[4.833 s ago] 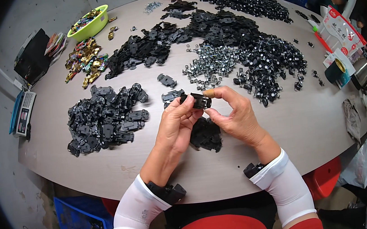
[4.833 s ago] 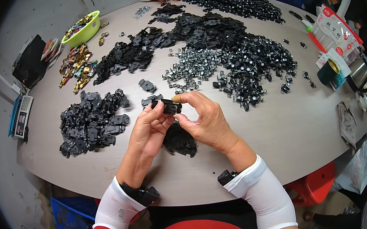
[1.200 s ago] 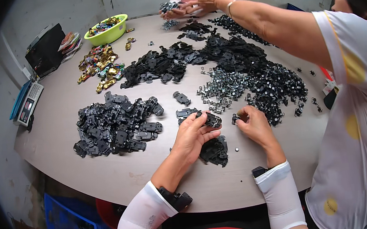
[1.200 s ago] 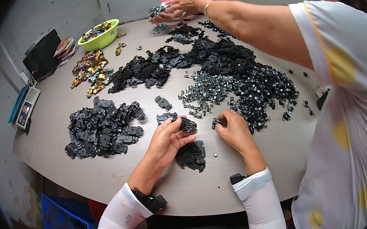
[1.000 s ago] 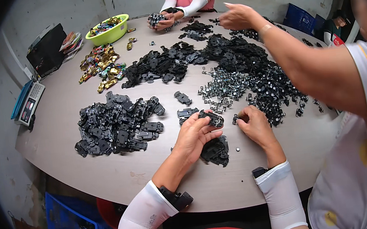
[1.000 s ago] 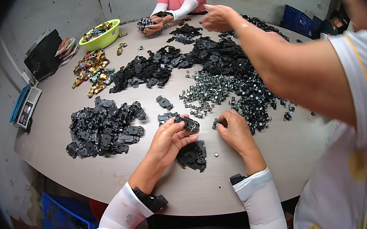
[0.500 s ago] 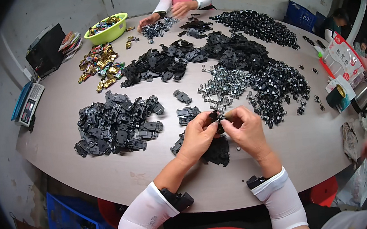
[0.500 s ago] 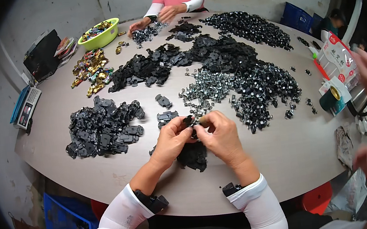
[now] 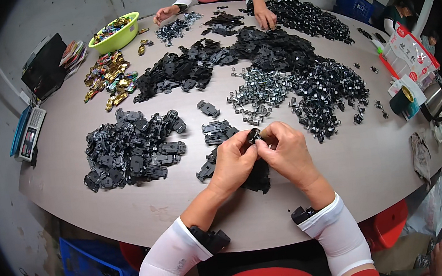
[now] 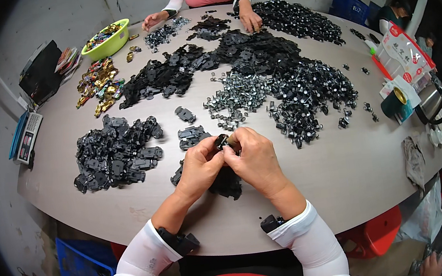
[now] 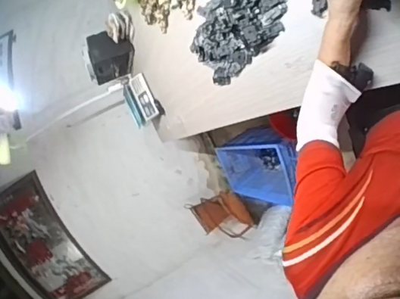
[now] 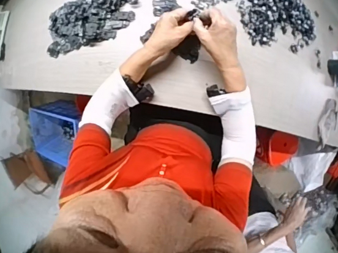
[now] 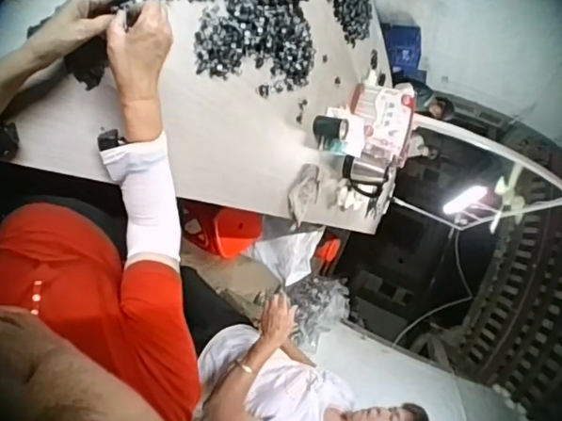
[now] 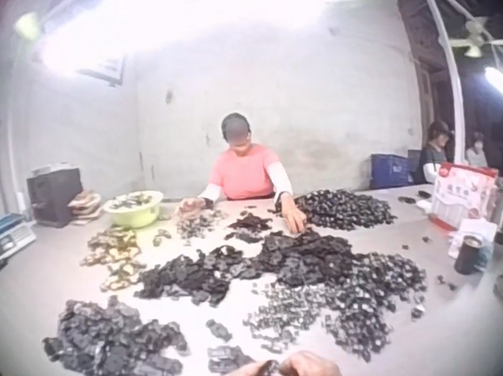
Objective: The person sits at a table and assembles small black lock bodies by inserting metal pins and springs by hand. They pick up components from piles on the table, fit them together, and place the finished units into a blue crate.
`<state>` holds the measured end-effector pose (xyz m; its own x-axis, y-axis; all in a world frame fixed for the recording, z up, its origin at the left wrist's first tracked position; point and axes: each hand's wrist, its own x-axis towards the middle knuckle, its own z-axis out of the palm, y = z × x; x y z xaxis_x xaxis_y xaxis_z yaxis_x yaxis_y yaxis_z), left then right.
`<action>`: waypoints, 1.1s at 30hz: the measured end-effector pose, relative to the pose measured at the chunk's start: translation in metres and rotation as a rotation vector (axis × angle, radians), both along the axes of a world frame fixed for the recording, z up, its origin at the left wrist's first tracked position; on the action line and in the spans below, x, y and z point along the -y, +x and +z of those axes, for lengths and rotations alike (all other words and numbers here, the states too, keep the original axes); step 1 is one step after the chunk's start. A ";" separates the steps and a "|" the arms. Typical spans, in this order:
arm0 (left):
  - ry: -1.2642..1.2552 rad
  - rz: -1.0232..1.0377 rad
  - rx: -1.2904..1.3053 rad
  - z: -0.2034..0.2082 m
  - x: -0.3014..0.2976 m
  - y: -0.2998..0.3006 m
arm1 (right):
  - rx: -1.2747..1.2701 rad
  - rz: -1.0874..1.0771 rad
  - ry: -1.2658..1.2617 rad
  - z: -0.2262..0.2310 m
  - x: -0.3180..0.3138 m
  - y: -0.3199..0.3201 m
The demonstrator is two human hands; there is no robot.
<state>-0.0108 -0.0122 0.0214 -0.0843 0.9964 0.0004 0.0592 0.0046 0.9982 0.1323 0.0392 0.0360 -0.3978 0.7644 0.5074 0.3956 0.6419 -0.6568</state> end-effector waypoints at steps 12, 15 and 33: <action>-0.086 -0.001 0.547 0.001 -0.001 -0.005 | -0.130 0.171 -0.257 0.008 0.002 0.001; -0.100 0.040 0.518 -0.004 -0.002 -0.010 | -0.200 0.084 -0.354 0.009 -0.010 0.012; -0.086 0.164 0.526 0.004 -0.003 -0.010 | 0.412 -0.162 0.192 -0.027 -0.065 0.061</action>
<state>-0.0210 -0.0091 0.0254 -0.2050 0.9648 -0.1645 -0.4555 0.0547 0.8886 0.1937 0.1044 0.0085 -0.4786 0.7413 0.4706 0.7031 0.6445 -0.3003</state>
